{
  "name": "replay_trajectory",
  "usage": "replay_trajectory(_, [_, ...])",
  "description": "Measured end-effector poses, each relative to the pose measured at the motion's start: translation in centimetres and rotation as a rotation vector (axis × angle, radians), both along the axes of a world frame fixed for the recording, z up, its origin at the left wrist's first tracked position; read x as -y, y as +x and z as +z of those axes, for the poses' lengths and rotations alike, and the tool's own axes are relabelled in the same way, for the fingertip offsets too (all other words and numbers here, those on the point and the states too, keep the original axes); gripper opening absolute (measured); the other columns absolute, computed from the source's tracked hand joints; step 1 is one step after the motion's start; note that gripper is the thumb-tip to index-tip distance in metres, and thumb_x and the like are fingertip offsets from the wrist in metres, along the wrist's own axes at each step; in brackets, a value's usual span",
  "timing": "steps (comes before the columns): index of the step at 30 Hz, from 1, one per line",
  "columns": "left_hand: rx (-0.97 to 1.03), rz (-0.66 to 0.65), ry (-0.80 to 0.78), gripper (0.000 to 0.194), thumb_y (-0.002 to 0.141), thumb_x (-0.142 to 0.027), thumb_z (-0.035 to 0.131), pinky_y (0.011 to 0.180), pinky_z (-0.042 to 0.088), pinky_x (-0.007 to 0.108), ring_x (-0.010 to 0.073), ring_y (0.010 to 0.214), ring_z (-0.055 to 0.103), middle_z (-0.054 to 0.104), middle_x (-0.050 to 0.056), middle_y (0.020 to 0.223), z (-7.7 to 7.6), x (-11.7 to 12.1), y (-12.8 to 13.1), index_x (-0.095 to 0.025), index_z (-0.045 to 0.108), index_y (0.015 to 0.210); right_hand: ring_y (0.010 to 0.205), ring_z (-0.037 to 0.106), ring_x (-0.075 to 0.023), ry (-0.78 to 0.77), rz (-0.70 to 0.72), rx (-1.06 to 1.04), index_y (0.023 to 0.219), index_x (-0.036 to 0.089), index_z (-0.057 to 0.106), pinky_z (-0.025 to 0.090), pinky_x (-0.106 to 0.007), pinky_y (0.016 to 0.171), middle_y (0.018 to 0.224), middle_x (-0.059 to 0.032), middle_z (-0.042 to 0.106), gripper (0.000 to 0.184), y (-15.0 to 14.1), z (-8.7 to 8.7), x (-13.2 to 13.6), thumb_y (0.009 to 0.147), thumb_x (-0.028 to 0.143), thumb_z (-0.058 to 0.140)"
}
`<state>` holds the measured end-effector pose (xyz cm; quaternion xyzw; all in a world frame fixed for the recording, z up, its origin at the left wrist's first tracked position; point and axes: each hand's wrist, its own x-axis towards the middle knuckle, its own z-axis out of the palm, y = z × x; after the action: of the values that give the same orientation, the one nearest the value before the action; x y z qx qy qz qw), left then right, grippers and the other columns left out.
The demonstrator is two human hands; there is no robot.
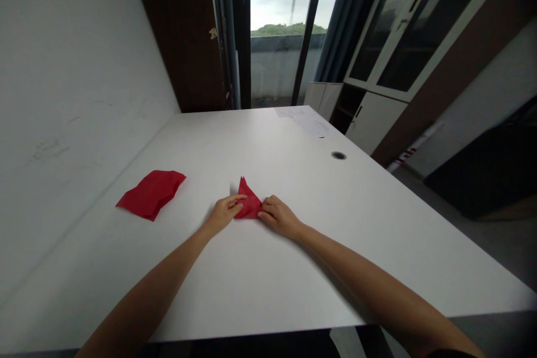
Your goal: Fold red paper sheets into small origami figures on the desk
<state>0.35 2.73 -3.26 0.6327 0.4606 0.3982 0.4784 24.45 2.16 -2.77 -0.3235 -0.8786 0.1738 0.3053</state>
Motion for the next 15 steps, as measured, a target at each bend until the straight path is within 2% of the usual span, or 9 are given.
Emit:
replay_trajectory(4, [0.078, -0.033, -0.038, 0.043, 0.084, -0.035, 0.065, 0.056, 0.035, 0.021, 0.0105, 0.06, 0.048, 0.06, 0.001, 0.071, 0.2, 0.6, 0.5, -0.013, 0.065, 0.121, 0.091, 0.051, -0.0213, -0.028, -0.16, -0.119, 0.075, 0.018, 0.059, 0.042, -0.036, 0.082, 0.094, -0.0086, 0.058, 0.027, -0.2, 0.0, 0.0, 0.097, 0.033, 0.053])
replay_trajectory(6, [0.103, -0.045, -0.04, 0.042, 0.085, -0.035, 0.065, 0.057, 0.035, 0.022, 0.0102, 0.059, 0.047, 0.057, 0.0, 0.068, 0.3, 0.8, 0.6, -0.013, 0.064, 0.121, 0.095, 0.052, -0.0214, -0.052, -0.192, -0.182, 0.079, 0.018, 0.06, 0.042, -0.035, 0.083, 0.103, -0.009, 0.059, 0.022, -0.1, 0.2, 0.0, 0.096, 0.031, 0.054])
replay_trajectory(9, [0.119, -0.051, -0.016, 0.037, 0.085, -0.032, 0.065, 0.06, 0.039, 0.023, 0.0109, 0.062, 0.05, 0.059, 0.001, 0.071, 0.4, 1.0, 0.7, -0.014, 0.065, 0.117, 0.077, 0.053, -0.0172, -0.191, -0.203, -0.225, 0.081, 0.019, 0.058, 0.041, -0.031, 0.07, 0.088, -0.0042, 0.06, 0.018, 0.0, 0.2, 0.1, 0.095, 0.03, 0.054])
replay_trajectory(12, [0.149, -0.042, 0.011, 0.032, 0.084, -0.029, 0.066, 0.063, 0.043, 0.023, 0.0114, 0.066, 0.053, 0.061, 0.001, 0.074, 0.5, 1.2, 0.9, -0.014, 0.064, 0.112, 0.061, 0.046, -0.0139, -0.316, -0.21, -0.264, 0.084, 0.021, 0.055, 0.035, -0.027, 0.059, 0.07, 0.0021, 0.055, 0.014, -0.1, 0.0, 0.2, 0.093, 0.031, 0.056])
replay_trajectory(15, [0.227, -0.07, 0.009, 0.044, 0.082, -0.024, 0.067, 0.077, 0.05, 0.026, 0.0155, 0.085, 0.063, 0.067, 0.007, 0.098, 0.7, 1.6, 1.4, -0.016, 0.057, 0.125, 0.061, 0.045, -0.013, -0.348, -0.217, -0.354, 0.087, 0.021, 0.052, 0.034, -0.026, 0.058, 0.071, 0.0032, 0.055, 0.012, -0.6, 0.0, 0.4, 0.091, 0.031, 0.057])
